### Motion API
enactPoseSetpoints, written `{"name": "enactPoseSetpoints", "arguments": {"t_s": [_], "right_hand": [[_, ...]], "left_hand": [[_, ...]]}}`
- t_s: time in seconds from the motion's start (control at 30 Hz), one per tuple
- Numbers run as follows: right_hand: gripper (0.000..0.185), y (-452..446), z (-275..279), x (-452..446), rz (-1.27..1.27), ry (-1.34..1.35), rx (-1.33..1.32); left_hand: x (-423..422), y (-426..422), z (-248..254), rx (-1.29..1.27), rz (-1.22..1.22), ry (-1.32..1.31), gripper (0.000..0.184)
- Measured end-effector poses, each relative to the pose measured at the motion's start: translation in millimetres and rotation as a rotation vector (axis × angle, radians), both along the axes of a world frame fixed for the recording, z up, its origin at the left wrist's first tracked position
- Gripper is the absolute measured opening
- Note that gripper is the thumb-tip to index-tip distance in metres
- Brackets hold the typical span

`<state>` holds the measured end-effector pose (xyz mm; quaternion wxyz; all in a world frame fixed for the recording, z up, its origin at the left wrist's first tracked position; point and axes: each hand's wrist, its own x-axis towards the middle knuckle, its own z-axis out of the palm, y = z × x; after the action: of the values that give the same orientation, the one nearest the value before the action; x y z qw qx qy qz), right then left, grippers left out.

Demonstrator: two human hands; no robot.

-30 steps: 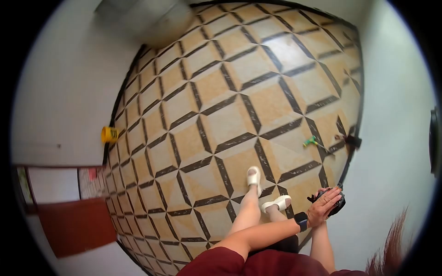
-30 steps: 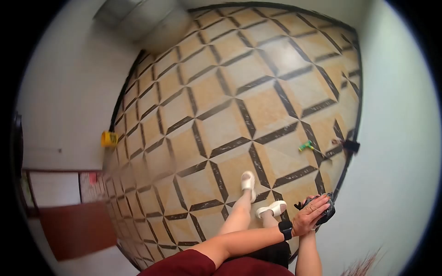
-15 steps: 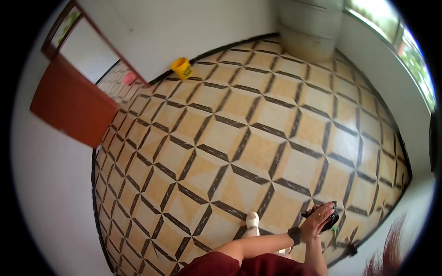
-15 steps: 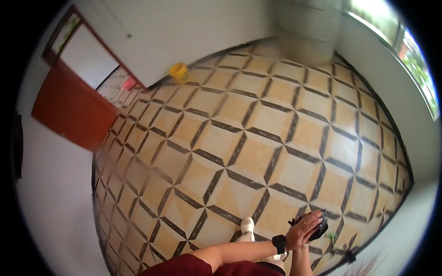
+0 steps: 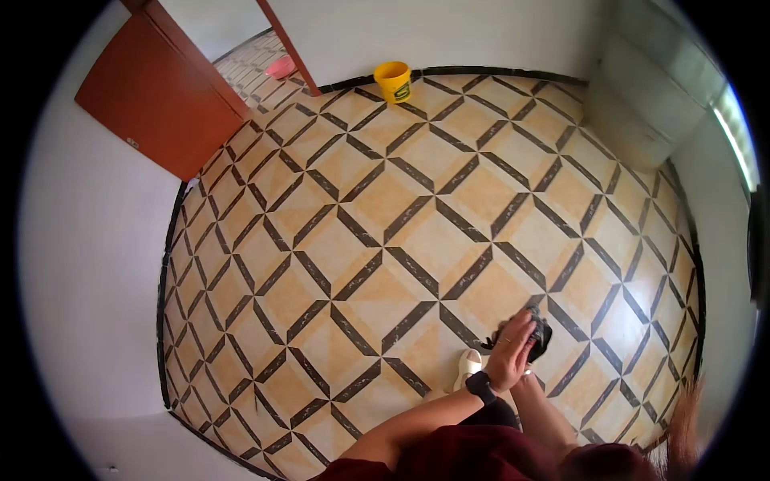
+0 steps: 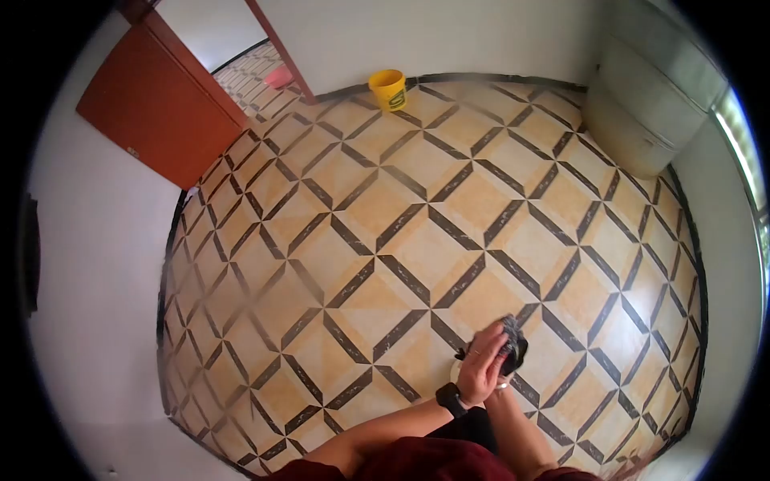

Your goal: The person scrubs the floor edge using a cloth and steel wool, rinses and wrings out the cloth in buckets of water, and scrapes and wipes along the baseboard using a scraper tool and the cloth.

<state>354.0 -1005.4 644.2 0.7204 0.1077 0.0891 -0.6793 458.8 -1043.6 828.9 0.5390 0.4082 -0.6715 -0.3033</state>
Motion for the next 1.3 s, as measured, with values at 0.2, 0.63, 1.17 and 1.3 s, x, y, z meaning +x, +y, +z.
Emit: {"name": "enactPoseSetpoints", "arguments": {"t_s": [0.2, 0.63, 1.17, 1.3], "right_hand": [[0.039, -173, 56, 134, 0.359, 0.04, -0.127], [0.042, -474, 61, 298, 0.321, 0.206, -0.08], [0.048, -880, 101, 724, 0.232, 0.229, -0.676], [0.046, -966, 99, 813, 0.391, 0.175, -0.502]], "left_hand": [[108, -128, 7, -0.068, 0.42, -0.154, 0.036], [283, -420, -13, -0.026, 0.433, -0.048, 0.035], [643, -786, 3, 0.032, 0.875, -0.163, 0.029], [736, -872, -3, 0.059, 0.893, -0.125, 0.03]]}}
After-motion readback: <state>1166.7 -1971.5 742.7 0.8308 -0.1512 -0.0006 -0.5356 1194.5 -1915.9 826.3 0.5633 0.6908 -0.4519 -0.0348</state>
